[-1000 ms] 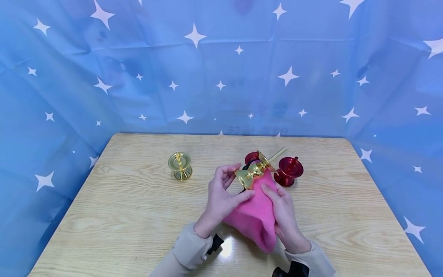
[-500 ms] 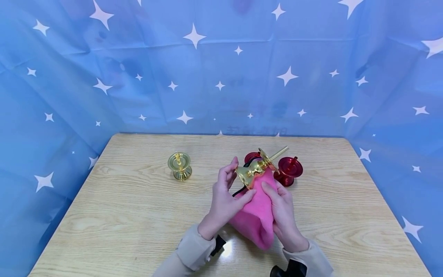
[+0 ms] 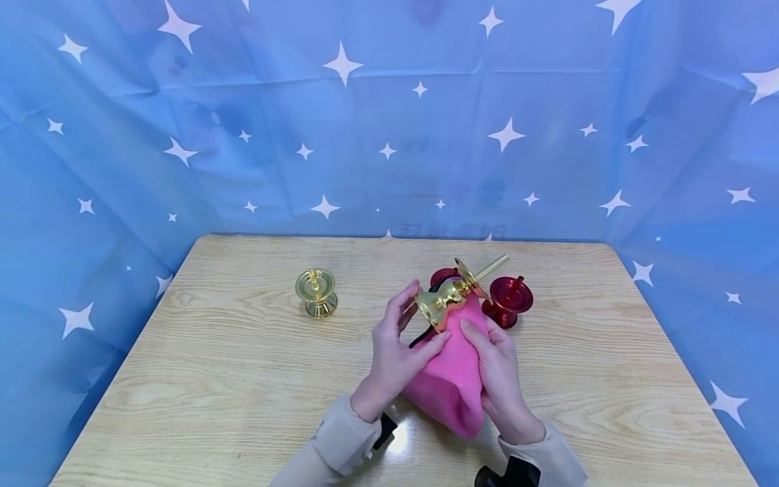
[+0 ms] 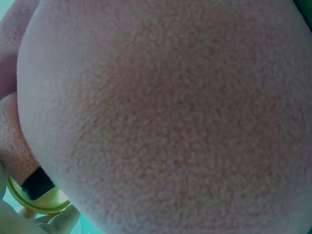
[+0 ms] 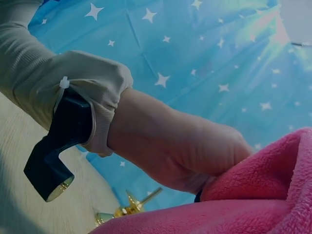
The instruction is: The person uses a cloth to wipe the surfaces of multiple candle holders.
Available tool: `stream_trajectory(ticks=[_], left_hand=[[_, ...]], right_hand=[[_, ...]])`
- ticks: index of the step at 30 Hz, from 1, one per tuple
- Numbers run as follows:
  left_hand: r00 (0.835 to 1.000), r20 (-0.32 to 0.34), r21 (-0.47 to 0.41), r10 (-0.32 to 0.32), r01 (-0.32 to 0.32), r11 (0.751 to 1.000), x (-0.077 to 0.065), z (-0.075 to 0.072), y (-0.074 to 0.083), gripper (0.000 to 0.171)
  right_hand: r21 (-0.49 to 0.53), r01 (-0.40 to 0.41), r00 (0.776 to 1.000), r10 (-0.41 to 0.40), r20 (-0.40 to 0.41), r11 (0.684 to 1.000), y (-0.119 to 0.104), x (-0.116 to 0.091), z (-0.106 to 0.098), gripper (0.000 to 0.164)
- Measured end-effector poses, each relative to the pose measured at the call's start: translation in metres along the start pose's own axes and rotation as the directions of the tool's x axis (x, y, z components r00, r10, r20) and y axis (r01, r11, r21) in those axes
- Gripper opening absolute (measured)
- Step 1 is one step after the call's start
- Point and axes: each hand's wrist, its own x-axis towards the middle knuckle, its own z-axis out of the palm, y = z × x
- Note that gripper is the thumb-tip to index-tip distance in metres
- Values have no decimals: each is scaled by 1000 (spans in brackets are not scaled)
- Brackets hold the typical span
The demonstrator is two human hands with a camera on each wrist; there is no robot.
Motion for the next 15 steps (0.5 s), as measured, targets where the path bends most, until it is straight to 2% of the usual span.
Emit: stream_trajectory(ticks=[4,9,12,15], left_hand=[[999,-45,-30,9,-11,999,1,-1,-1,71],[997,-82,-74,-13,7,997,2,-6,-4,68],[995,-95,-90,-33,25,996,3,-9,-5,66],[994,-103,-91,-36,26,996,2,-10,-6,66]], right_hand=[[-83,47,999,-47,3,995,-1,-4,2,16],[-164,165,986,-161,38,973,-4,-11,3,18],[-206,290,957,-277,90,935,-6,-15,4,16],[-231,441,896,-413,162,867,-7,-18,4,15]])
